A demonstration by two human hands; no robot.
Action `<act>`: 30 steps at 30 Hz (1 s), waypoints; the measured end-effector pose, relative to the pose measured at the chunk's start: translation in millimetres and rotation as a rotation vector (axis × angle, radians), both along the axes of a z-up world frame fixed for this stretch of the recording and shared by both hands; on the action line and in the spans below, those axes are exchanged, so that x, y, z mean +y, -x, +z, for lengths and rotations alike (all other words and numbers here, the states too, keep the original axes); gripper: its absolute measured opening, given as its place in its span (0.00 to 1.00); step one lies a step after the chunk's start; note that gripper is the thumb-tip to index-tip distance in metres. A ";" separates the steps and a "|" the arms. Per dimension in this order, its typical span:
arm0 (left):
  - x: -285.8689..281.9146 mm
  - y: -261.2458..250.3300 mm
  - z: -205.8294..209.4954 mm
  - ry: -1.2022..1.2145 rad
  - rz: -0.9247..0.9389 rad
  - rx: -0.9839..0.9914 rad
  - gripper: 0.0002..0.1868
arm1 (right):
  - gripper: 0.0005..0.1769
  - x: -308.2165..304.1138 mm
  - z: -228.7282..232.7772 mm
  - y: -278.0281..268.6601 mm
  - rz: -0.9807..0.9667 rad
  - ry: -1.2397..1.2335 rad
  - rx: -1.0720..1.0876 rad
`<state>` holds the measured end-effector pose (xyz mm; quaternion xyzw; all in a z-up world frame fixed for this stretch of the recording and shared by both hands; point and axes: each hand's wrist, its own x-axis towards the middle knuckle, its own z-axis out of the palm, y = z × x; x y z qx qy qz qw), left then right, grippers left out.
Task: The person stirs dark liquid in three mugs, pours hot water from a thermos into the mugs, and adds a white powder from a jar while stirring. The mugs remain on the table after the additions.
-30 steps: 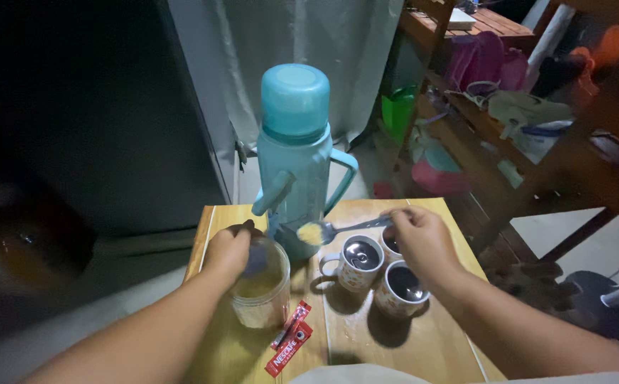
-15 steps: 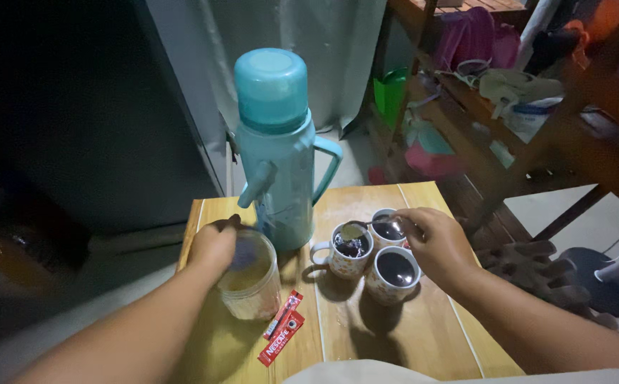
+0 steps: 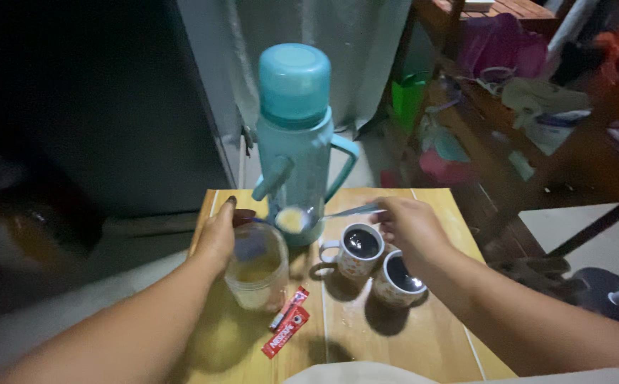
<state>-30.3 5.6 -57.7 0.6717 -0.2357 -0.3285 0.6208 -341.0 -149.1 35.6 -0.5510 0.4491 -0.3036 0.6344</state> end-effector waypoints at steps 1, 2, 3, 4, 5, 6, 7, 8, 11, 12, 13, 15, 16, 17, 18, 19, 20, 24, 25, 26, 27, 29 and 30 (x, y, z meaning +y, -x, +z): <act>-0.3 0.2 -2.7 0.013 -0.007 0.030 0.35 | 0.14 11.0 2.2 -14.7 0.080 0.103 0.112; 0.5 -0.1 -3.5 0.024 -0.014 0.059 0.35 | 0.14 22.4 4.3 -30.9 0.159 0.206 0.223; 1.8 -0.1 -3.2 0.014 -0.022 0.082 0.35 | 0.13 35.6 4.8 -47.1 0.247 0.307 0.225; 3.4 0.8 -2.8 0.003 -0.031 0.105 0.35 | 0.13 51.0 3.3 -61.6 0.334 0.408 0.226; 5.3 1.7 -1.8 -0.007 -0.040 0.128 0.35 | 0.13 64.2 2.3 -73.3 0.421 0.509 0.226; 7.5 2.2 -0.6 -0.046 -0.048 0.114 0.35 | 0.12 75.0 1.7 -82.1 0.495 0.680 0.288; 9.5 2.2 1.2 -0.085 -0.057 0.099 0.36 | 0.12 84.7 1.2 -90.1 0.567 0.853 0.348; 11.0 2.1 3.6 -0.122 -0.067 0.084 0.36 | 0.12 91.9 2.2 -97.5 0.636 1.028 0.408; 14.0 1.7 7.8 0.009 -0.168 0.075 0.35 | 0.09 106.8 7.3 -111.8 0.691 1.089 0.482; 14.6 1.6 8.7 -0.008 -0.172 0.061 0.35 | 0.09 109.3 9.7 -115.7 0.727 1.077 0.561; 15.2 1.3 9.4 -0.025 -0.175 0.047 0.35 | 0.10 111.0 12.0 -119.8 0.763 1.064 0.640; 14.2 3.4 10.2 -0.040 -0.180 0.026 0.35 | 0.10 110.4 16.3 -123.7 0.771 0.898 0.695; 15.6 3.8 10.6 -0.041 -0.177 0.017 0.35 | 0.11 109.7 17.6 -125.8 0.745 0.747 0.663; 16.8 4.1 11.3 -0.042 -0.174 0.008 0.35 | 0.12 108.0 18.2 -127.7 0.716 0.598 0.630; 17.9 4.0 12.1 -0.072 -0.167 -0.001 0.35 | 0.12 104.2 18.1 -128.9 0.614 0.470 0.622; 18.8 3.9 12.8 -0.103 -0.159 -0.009 0.35 | 0.13 98.3 17.5 -129.0 0.511 0.343 0.612; 18.8 3.6 13.5 -0.132 -0.150 -0.018 0.35 | 0.13 92.4 15.6 -128.8 0.407 0.219 0.599; 19.7 -0.8 12.7 -0.063 -0.207 0.029 0.35 | 0.16 52.3 12.3 -117.1 0.358 0.429 0.456; 19.9 -2.6 12.0 -0.052 -0.206 0.025 0.35 | 0.16 44.6 11.3 -111.1 0.346 0.394 0.445; 19.9 -4.2 11.2 -0.040 -0.204 0.022 0.35 | 0.17 36.8 11.6 -106.1 0.335 0.360 0.435; 18.1 -5.6 11.6 -0.010 -0.197 0.007 0.35 | 0.16 29.4 13.1 -101.7 0.312 0.320 0.404; 13.8 -5.2 15.0 0.047 -0.182 -0.025 0.35 | 0.15 17.7 18.3 -91.9 0.266 0.236 0.339; 12.4 -2.3 17.5 0.039 -0.159 -0.157 0.34 | 0.15 12.9 21.2 -84.0 0.243 0.225 0.314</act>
